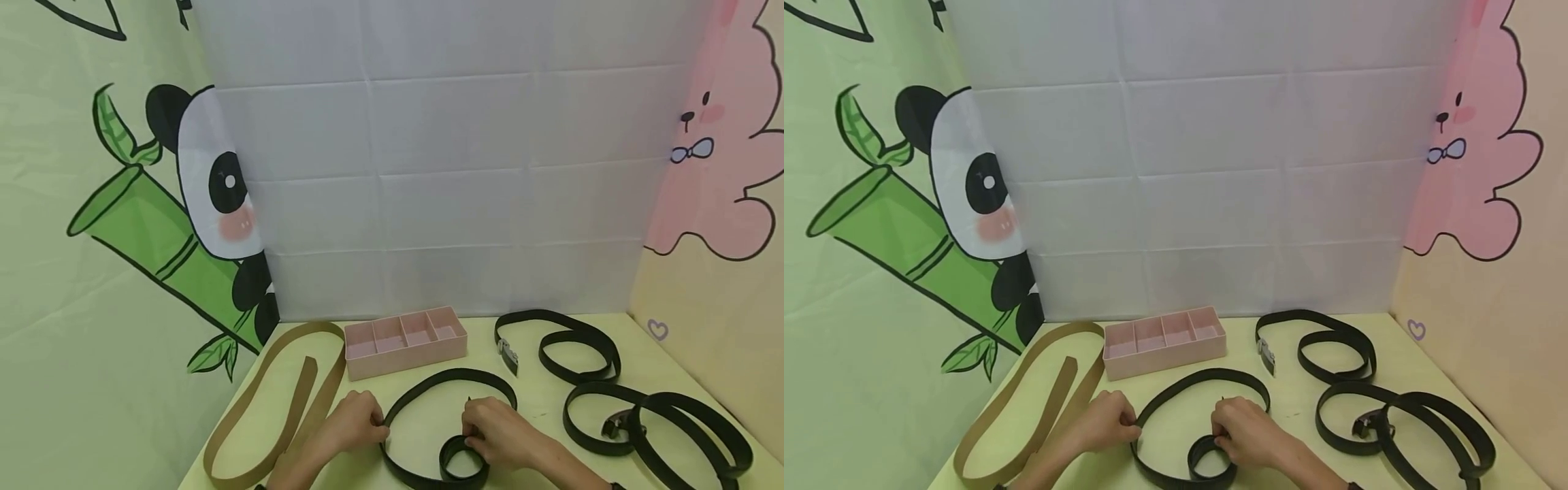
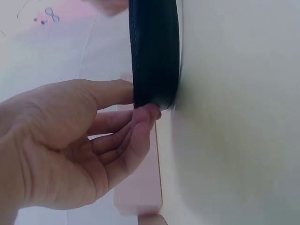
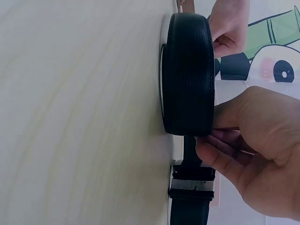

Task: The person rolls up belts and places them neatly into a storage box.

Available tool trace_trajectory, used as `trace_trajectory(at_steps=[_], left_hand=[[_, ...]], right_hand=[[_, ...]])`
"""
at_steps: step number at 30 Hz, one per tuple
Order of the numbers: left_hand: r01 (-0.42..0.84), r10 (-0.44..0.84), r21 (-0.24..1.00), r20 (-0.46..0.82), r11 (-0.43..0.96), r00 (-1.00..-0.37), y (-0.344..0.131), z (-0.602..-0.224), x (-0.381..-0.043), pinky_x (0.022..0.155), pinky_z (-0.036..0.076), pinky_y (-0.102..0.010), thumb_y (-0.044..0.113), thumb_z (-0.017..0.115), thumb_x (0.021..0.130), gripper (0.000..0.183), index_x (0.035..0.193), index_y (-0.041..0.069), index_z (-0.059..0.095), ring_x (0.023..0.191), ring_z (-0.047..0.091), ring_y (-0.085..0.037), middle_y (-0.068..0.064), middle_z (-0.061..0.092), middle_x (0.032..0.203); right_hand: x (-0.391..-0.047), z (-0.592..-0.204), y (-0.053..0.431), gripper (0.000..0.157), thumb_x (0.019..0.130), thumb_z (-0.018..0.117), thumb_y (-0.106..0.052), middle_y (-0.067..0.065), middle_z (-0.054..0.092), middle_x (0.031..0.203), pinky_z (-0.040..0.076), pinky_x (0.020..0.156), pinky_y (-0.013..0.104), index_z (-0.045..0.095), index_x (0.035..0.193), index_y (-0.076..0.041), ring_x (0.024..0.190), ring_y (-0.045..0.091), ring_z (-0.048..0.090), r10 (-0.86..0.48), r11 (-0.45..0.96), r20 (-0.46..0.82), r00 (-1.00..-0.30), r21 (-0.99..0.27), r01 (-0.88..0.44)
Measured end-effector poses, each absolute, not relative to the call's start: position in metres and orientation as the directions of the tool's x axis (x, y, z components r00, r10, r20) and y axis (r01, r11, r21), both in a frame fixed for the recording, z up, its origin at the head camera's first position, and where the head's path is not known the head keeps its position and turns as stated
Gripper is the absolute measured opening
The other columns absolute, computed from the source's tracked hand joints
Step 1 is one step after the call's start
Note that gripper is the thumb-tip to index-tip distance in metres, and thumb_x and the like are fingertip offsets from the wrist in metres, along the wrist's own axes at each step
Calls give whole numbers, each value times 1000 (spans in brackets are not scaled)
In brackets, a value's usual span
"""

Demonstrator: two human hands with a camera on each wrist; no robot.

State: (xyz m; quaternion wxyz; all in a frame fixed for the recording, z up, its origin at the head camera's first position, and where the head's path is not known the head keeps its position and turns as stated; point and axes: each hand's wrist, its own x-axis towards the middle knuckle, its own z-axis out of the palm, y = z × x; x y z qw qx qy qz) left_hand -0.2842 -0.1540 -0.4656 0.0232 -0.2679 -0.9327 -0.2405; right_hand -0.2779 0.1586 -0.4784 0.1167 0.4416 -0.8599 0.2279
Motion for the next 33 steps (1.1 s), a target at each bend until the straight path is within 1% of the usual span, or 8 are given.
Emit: trace_trajectory(at_steps=[9,12,17,19,22,27,30,33], left_hand=[[614,522,373,324,696,-789,-128,-468,-317,40,12,-13,3,76,76,57,42,21,33,40,9,12,20,18,43],[654,547,369,361,660,-755,-115,-474,-328,40,12,-13,2,76,78,55,43,19,37,41,8,13,18,22,45],[631,550,453,315,629,-774,-103,-481,-335,45,37,-10,8,78,84,22,62,9,74,48,42,14,11,63,56],[614,540,473,301,631,-786,-102,-482,-333,52,48,-14,12,80,84,9,77,6,81,55,56,7,4,74,67],[631,528,435,345,643,-776,-99,-481,-327,60,55,-21,14,80,84,12,89,4,82,66,66,-4,-2,77,77],[768,598,331,488,548,-636,-85,-476,-309,70,56,-22,13,78,87,19,104,5,79,83,69,-15,-7,75,95],[842,701,338,469,420,-538,-76,-473,-296,71,55,-16,12,76,89,22,111,7,78,85,69,-10,-6,76,99],[851,754,356,409,386,-513,-71,-473,-287,67,53,-10,12,76,89,17,106,8,79,81,67,0,-1,78,93]], right_hand=[[-277,-485,155,22,73,84,0,-11,62,71,44,61,6,71,72,-18,65,-6,53,-735,395,482,-477,-267,-879],[-277,-487,154,23,74,83,1,-10,61,70,41,60,4,70,72,-18,63,-6,51,-734,384,490,-471,-272,-882],[-277,-488,155,23,76,81,1,-12,60,69,38,58,3,70,72,-19,62,-7,50,-723,403,479,-498,-292,-867],[-278,-488,156,23,76,81,1,-12,59,69,39,58,3,71,72,-19,62,-7,50,-716,411,485,-502,-289,-865],[-278,-488,157,23,75,82,0,-13,59,68,40,59,4,71,72,-20,62,-6,51,-708,424,491,-508,-281,-861],[-278,-488,157,22,78,83,-4,-15,61,70,42,59,6,70,75,-21,65,-7,53,-702,449,463,-541,-302,-841],[-279,-489,156,19,80,83,-5,-15,63,71,44,60,9,72,77,-21,66,-7,54,-696,462,439,-568,-332,-822],[-279,-490,155,17,81,83,-6,-15,64,72,45,60,10,73,79,-20,66,-7,55,-686,474,423,-592,-358,-805]])
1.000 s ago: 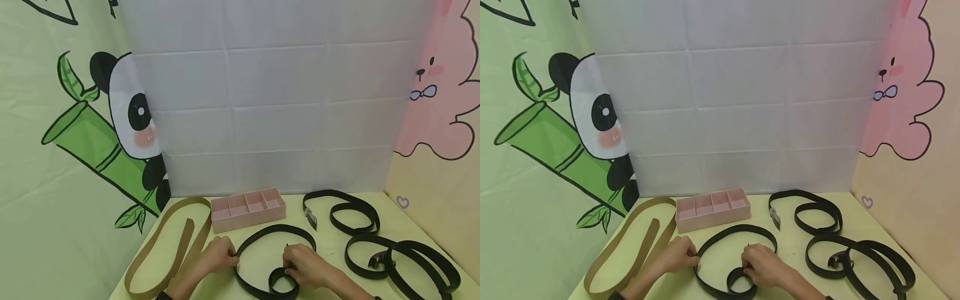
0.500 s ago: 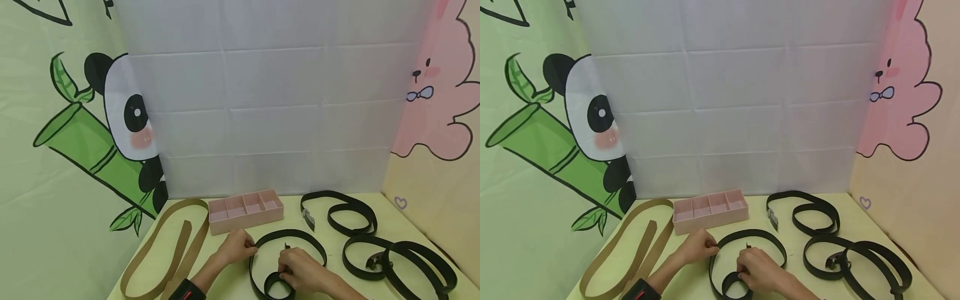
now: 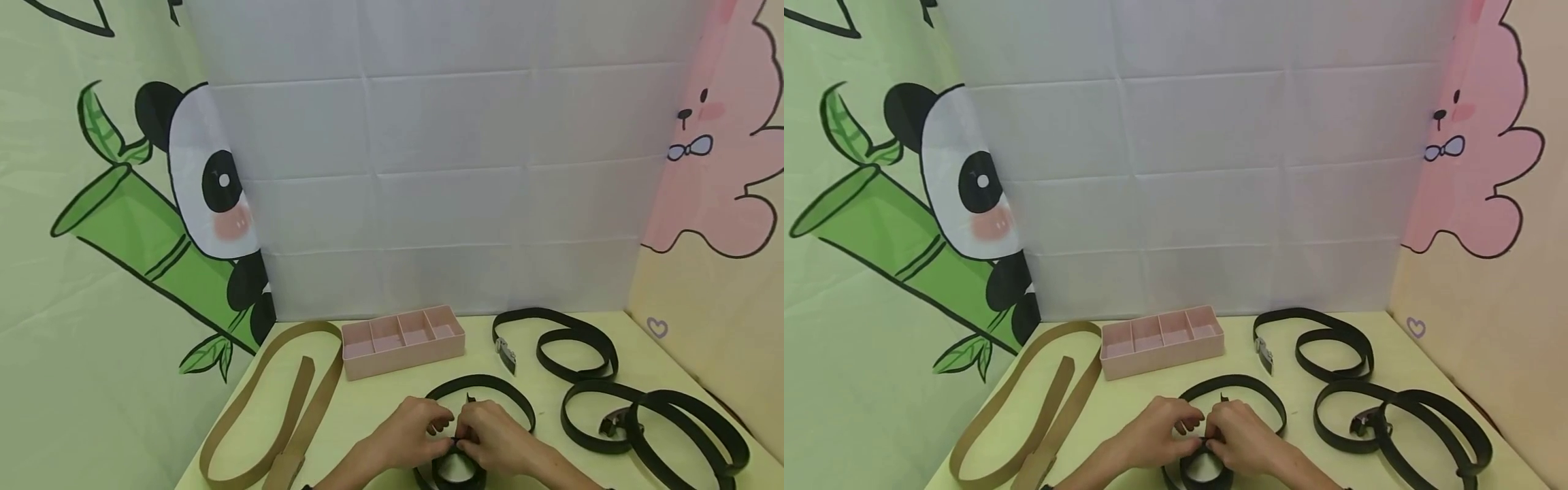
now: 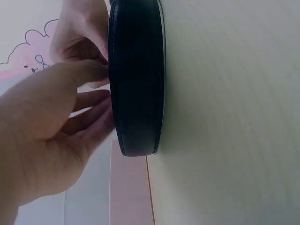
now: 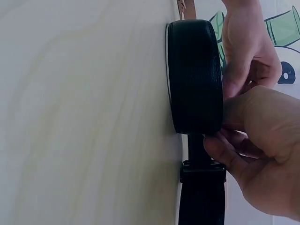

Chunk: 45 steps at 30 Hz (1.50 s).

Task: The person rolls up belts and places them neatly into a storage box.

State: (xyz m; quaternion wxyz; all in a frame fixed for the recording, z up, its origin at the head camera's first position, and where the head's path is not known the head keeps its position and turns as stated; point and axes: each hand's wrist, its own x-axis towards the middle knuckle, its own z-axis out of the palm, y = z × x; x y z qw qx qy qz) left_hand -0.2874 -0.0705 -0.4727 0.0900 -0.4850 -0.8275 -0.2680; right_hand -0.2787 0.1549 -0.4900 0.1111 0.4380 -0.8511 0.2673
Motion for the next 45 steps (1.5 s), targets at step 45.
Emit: trace_trajectory(at_steps=[45], left_hand=[[702,640,76,353,708,-683,-78,-463,-287,44,26,-12,7,82,71,42,45,24,54,52,31,2,15,43,51]], right_hand=[[-349,-473,196,24,79,81,1,-5,61,66,46,50,25,67,66,-14,59,7,52,-520,790,387,-761,-120,-601]])
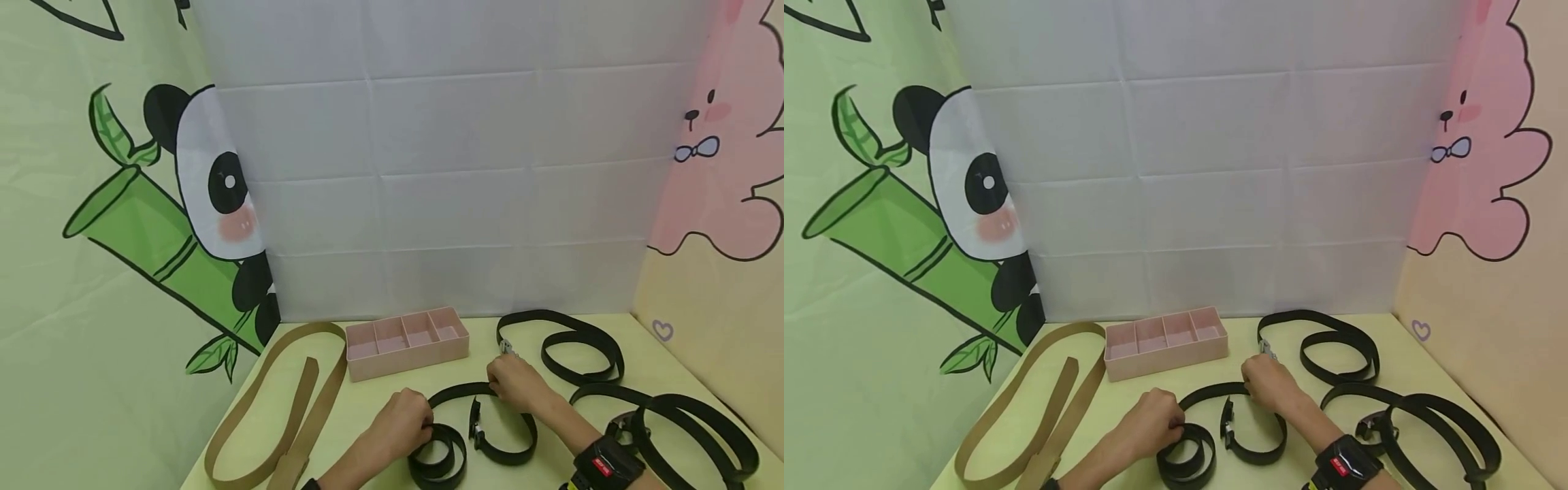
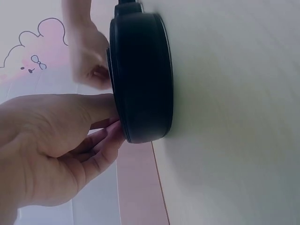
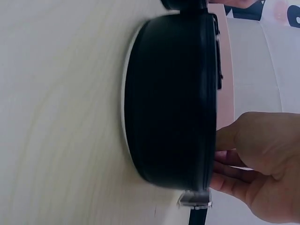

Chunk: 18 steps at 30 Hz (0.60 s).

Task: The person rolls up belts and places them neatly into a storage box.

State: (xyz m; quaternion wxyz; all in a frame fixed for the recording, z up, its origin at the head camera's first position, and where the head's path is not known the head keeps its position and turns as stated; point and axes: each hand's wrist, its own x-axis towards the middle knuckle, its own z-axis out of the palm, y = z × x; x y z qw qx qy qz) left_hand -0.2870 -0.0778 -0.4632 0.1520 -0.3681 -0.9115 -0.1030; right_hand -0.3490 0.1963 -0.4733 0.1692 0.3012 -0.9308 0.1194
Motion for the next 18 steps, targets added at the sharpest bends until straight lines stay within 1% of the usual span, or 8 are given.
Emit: trace_trajectory(at_steps=[4,8,11,13,16,18], left_hand=[[686,626,70,351,724,-697,-81,-464,-291,45,30,-13,7,82,70,40,45,23,56,53,34,2,14,47,53],[673,612,68,358,736,-706,-83,-464,-295,46,35,-14,6,83,69,35,46,23,62,54,38,3,13,54,54],[670,607,70,363,739,-707,-84,-465,-297,46,35,-14,5,82,69,36,45,22,62,54,38,3,13,53,54],[670,607,68,362,740,-707,-84,-465,-299,45,31,-14,4,82,70,40,43,22,57,54,34,1,12,49,52],[667,606,64,359,742,-710,-84,-465,-299,46,29,-14,4,81,70,45,42,22,51,55,32,1,12,45,53],[664,604,58,360,746,-711,-84,-465,-299,46,30,-14,4,82,71,46,43,22,50,55,33,1,12,46,54]], right_hand=[[-343,-470,212,33,82,78,2,-7,56,61,40,46,24,61,61,-17,53,6,46,-443,845,329,-834,-157,-511],[-336,-467,224,45,85,73,3,-8,44,55,29,40,22,49,54,-20,46,6,35,-372,896,270,-888,-147,-420],[-330,-465,231,48,85,69,6,-7,34,52,24,40,23,43,54,-19,45,7,27,-364,908,268,-892,-111,-403],[-326,-463,235,50,84,68,8,-8,28,53,22,40,24,39,55,-19,46,7,24,-369,910,278,-887,-89,-406],[-321,-461,240,53,82,69,9,-9,24,53,21,41,23,34,54,-20,48,7,21,-378,908,290,-879,-68,-413],[-319,-459,242,56,80,70,10,-9,22,53,21,42,24,32,53,-21,49,7,20,-379,908,288,-879,-67,-414]])
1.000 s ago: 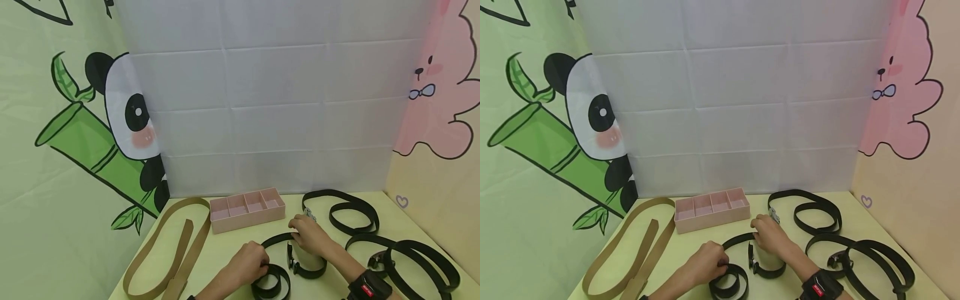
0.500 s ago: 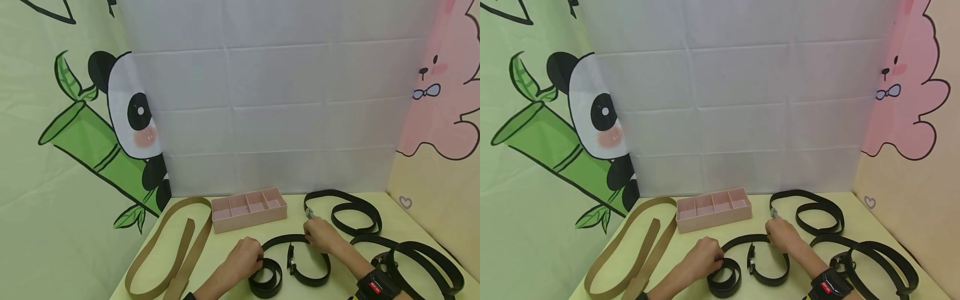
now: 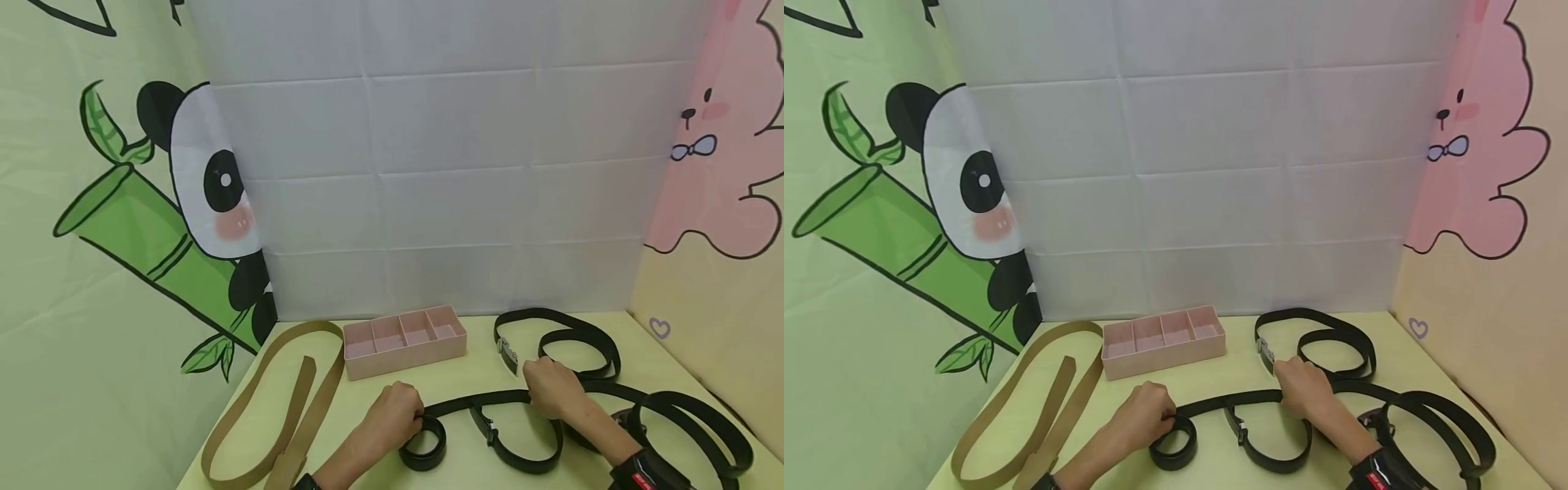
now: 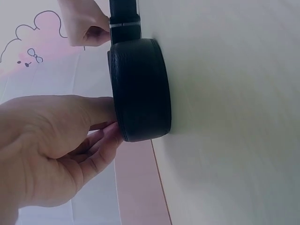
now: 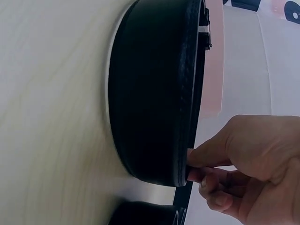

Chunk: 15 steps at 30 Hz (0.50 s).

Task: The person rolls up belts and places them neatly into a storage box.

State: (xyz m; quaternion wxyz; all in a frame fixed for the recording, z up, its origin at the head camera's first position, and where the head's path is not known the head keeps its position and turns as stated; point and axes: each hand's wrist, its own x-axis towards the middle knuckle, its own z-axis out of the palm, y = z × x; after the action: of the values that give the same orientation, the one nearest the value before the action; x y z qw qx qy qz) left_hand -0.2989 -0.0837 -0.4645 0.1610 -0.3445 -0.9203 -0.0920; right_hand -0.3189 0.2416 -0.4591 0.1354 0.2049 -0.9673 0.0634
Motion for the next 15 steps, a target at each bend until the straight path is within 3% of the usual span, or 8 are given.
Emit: trace_trajectory(at_steps=[3,9,15], left_hand=[[656,598,45,368,753,-712,-83,-464,-298,47,37,-15,6,84,72,43,44,22,56,56,40,2,11,52,56],[637,578,44,375,770,-725,-83,-465,-299,48,44,-17,7,85,73,34,48,20,66,57,50,1,8,60,60],[627,565,46,384,778,-730,-87,-470,-308,47,43,-16,5,85,73,36,48,20,64,56,48,1,8,60,61]], right_hand=[[-315,-458,245,55,79,73,9,-8,27,52,23,42,24,35,52,-20,49,8,23,-374,910,272,-886,-76,-408],[-306,-460,251,39,80,79,5,-5,50,57,39,44,27,54,60,-18,49,10,44,-368,910,236,-899,-110,-401],[-297,-461,253,44,82,75,4,-10,47,55,34,42,22,51,56,-22,47,6,40,-398,879,239,-886,-176,-443]])
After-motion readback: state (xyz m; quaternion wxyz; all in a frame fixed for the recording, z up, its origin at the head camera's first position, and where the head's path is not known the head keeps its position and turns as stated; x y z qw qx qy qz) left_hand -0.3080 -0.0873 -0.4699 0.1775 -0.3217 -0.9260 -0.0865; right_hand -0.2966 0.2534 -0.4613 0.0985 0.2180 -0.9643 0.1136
